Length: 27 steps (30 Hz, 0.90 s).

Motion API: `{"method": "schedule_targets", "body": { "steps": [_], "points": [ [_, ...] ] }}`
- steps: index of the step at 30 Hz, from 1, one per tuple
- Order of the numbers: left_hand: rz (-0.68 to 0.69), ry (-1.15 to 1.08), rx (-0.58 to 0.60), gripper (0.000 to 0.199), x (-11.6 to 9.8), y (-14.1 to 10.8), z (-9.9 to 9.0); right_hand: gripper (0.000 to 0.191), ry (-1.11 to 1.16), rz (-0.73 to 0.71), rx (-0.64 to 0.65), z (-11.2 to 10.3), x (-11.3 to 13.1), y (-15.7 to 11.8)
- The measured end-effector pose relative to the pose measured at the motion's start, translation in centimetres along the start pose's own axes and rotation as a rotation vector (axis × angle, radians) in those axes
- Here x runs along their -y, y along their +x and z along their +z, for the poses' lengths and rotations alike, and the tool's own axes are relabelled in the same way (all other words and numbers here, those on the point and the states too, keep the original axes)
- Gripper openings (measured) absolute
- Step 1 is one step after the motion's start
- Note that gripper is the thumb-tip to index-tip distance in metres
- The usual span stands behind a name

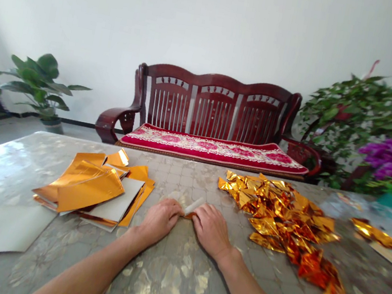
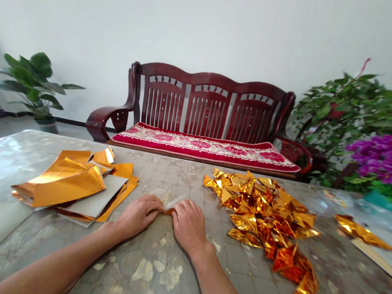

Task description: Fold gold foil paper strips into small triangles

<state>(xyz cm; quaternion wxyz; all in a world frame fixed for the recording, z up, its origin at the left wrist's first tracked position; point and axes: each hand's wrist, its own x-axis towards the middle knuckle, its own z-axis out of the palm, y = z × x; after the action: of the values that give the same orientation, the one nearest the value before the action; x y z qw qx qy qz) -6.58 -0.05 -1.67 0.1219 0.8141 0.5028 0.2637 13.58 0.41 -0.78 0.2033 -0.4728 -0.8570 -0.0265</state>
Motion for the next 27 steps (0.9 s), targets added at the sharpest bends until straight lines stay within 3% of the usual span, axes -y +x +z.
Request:
{"method": "schedule_targets", "body": {
  "steps": [18, 27],
  "points": [
    [-0.028, 0.035, 0.011, 0.016, -0.95, 0.22, -0.58, 0.011, -0.095, -0.020, 0.025, 0.28, 0.37, 0.38],
    [-0.009, 0.042, 0.006, 0.015, -0.87, 0.22, -0.66, 0.011, 0.013, -0.045, 0.043, -0.20, 0.10, 0.57]
  ]
}}
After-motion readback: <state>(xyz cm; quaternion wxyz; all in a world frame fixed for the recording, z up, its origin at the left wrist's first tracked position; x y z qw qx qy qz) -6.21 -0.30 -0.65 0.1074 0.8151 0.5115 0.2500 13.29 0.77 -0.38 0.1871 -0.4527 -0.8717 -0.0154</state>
